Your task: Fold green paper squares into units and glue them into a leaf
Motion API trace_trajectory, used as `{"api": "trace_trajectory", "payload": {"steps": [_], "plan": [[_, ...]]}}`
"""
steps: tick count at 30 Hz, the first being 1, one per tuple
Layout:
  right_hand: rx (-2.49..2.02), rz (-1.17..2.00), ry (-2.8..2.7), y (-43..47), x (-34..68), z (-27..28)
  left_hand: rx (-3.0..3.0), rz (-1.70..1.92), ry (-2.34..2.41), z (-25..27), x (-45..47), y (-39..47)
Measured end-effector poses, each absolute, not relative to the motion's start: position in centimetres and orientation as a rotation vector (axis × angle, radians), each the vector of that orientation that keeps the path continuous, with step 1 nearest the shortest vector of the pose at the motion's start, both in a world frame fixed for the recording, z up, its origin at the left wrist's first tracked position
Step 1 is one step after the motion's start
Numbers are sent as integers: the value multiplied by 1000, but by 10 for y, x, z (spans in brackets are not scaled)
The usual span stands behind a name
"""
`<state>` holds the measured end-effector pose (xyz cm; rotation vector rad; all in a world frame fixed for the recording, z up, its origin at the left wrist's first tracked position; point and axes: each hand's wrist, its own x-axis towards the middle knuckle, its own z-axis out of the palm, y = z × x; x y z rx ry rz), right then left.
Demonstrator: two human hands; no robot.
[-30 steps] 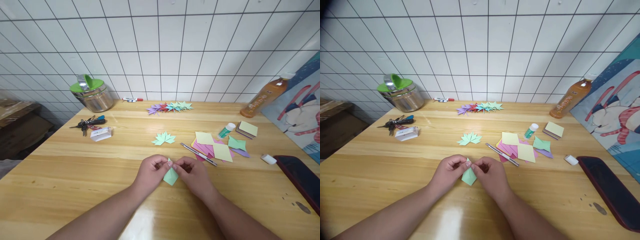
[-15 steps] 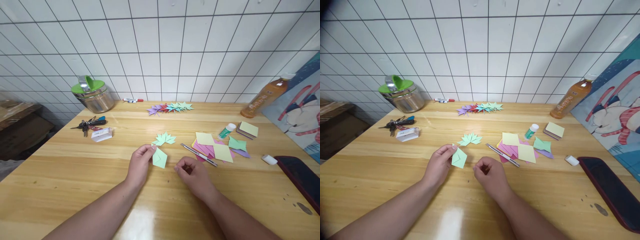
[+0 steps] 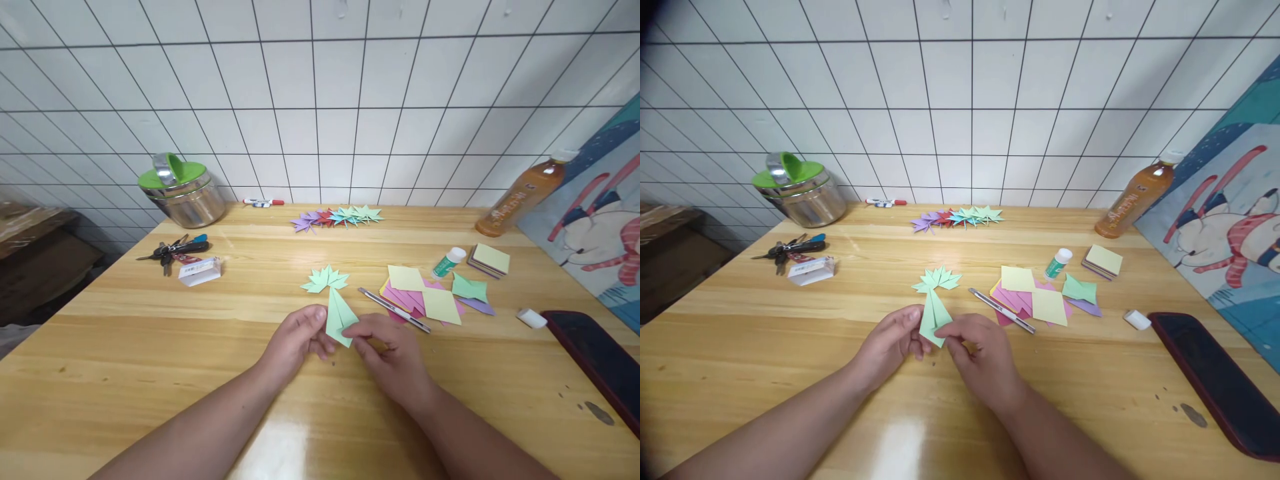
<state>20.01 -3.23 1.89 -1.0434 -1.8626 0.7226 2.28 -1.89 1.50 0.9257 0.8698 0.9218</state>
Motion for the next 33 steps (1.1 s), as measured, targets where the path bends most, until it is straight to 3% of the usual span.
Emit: {"api": "trace_trajectory", "payload": {"steps": [14, 24, 33], "plan": [[-1077, 802, -1658, -37, 198, 13, 1120, 871, 1027, 17, 24, -20], [-992, 599, -1964, -30, 202, 17, 1105, 858, 973, 17, 21, -20], [-1042, 656, -1954, -29, 203, 14, 1133, 826, 995, 21, 24, -20]]}}
